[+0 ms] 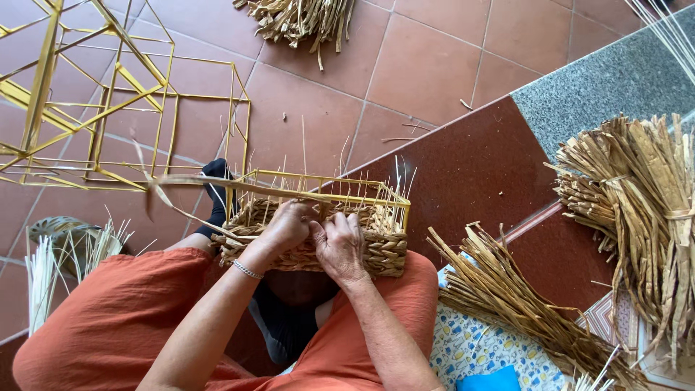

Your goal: The person sits on the floor and weaves dried plant fibers around a rectangular metal frame to form a basket. They repeatedly interlace the fibers by hand, pulling and tightening them to build up the basket walls.

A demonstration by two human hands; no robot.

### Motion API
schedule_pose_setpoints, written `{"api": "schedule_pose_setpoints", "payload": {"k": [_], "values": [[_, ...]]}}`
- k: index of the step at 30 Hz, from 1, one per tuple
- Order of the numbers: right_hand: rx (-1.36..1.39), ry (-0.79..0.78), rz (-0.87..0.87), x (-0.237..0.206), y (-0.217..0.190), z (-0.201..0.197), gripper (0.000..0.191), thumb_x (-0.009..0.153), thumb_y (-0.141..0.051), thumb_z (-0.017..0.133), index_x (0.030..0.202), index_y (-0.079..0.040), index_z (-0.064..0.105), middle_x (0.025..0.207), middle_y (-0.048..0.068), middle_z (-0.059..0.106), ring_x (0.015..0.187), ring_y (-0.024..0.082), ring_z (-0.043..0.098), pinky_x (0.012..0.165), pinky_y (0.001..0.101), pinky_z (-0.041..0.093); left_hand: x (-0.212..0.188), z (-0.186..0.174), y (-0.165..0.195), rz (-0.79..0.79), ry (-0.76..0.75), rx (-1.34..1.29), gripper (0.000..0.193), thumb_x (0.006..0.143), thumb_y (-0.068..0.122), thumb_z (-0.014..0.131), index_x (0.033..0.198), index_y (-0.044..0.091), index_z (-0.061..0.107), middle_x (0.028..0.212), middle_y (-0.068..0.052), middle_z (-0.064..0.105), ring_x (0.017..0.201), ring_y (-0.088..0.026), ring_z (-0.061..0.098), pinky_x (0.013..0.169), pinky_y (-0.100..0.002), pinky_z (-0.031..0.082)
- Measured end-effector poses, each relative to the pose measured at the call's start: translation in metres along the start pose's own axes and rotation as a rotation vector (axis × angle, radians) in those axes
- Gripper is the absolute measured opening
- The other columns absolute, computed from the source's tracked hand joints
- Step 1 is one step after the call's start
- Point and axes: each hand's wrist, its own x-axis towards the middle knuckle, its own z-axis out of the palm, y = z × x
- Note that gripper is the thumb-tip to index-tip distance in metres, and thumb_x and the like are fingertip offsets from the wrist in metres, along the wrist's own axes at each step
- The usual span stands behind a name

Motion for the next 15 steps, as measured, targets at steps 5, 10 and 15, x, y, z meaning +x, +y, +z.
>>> {"api": "schedule_pose_setpoints", "payload": {"k": [5,10,15], "values": [[0.457,0.057,0.185,-0.004,0.008,-0.018,0.013,0.095,-0.016,0.073,0.106,-0.010,0.074,0.095,0.003,0.074,0.073,0.011,0.063,0.060,0.0267,0.057,-0.002,0.012,-0.006,0.067,0.036,0.238,0.023,0.084,-0.002,0.062,0.102,0.006,0.075,0.093,-0.024,0.072,0.090,-0.043,0.071,0.078,-0.051,0.057],[0.638,0.027,0.181,0.021,0.009,-0.043,0.059,0.085,-0.005,0.077,0.139,-0.006,0.052,0.116,0.005,0.066,0.064,0.007,0.062,0.056,0.0205,0.057,-0.001,0.019,-0.003,0.014,0.152,0.210,0.013,0.082,0.004,0.068,0.094,0.003,0.071,0.089,-0.023,0.073,0.089,-0.041,0.071,0.079,-0.051,0.056],[1.013,-0.241,0.211,0.046,0.007,-0.035,0.072,0.083,-0.003,0.071,0.146,-0.010,0.038,0.118,-0.002,0.067,0.068,0.005,0.065,0.058,0.0203,0.061,-0.006,0.010,-0.001,0.026,0.205,0.024,0.030,0.081,0.005,0.067,0.111,0.004,0.070,0.090,-0.022,0.073,0.085,-0.036,0.073,0.074,-0.045,0.059]]}}
